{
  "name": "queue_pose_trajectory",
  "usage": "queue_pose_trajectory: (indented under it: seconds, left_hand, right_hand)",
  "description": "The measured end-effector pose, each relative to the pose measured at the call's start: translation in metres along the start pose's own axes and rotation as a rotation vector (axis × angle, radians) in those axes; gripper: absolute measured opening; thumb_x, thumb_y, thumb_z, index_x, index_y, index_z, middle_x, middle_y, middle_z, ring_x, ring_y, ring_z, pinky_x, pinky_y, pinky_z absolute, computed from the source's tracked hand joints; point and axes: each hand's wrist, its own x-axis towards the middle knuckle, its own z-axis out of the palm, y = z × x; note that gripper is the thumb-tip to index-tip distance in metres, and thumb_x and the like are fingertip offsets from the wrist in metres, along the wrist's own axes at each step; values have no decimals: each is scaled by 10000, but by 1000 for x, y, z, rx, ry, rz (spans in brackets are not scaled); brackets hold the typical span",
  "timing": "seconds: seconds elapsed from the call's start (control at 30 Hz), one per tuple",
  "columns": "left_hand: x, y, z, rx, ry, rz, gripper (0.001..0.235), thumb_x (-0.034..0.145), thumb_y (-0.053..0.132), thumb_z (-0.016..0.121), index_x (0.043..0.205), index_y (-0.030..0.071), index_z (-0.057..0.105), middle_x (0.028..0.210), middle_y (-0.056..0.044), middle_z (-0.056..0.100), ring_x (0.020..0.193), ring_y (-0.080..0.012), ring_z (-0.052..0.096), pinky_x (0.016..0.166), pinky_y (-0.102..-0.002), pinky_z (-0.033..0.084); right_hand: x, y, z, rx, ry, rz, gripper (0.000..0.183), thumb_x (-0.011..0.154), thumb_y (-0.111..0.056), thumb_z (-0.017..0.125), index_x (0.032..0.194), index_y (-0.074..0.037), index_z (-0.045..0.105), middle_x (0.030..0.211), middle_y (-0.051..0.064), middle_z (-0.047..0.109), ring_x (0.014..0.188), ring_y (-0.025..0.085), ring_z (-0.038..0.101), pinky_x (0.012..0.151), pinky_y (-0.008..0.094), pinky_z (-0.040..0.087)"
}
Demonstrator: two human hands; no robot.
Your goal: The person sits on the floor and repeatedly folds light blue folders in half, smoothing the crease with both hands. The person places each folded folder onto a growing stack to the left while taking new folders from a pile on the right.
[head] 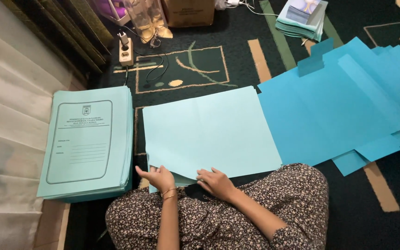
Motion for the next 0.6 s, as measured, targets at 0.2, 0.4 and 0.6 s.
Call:
queue_pose_trajectory:
  seconds: [0.2,0.4,0.6]
  left_hand:
    - [-56,86,-10,36,-153,131,931,926,-124,490,1655,360,173,1239,-377,603,1155,-492,638,922,-480,595]
    - [-107,73,42,79,-492,828,765,790,-100,330,1529,75,429,1454,-260,559,779,-565,642,630,-585,536]
    - [-157,6,123,179,-705,1210,705,886,-136,417,1579,-16,357,1465,-229,561,1243,-329,618,1019,-357,540]
  right_hand:
    - [23,-5,-77,407,92,539,451,1064,-372,544,1361,-39,614,1407,238,621,1354,411,535,1162,574,413]
    - [12,104,-97,745,267,1028,453,1040,-471,565,1422,-237,633,1426,88,643,1316,291,606,1004,448,562]
    - [-15,159,-161,1080,314,1183,515,1092,-437,431,1498,-132,515,1445,203,610,1340,359,589,1074,569,454]
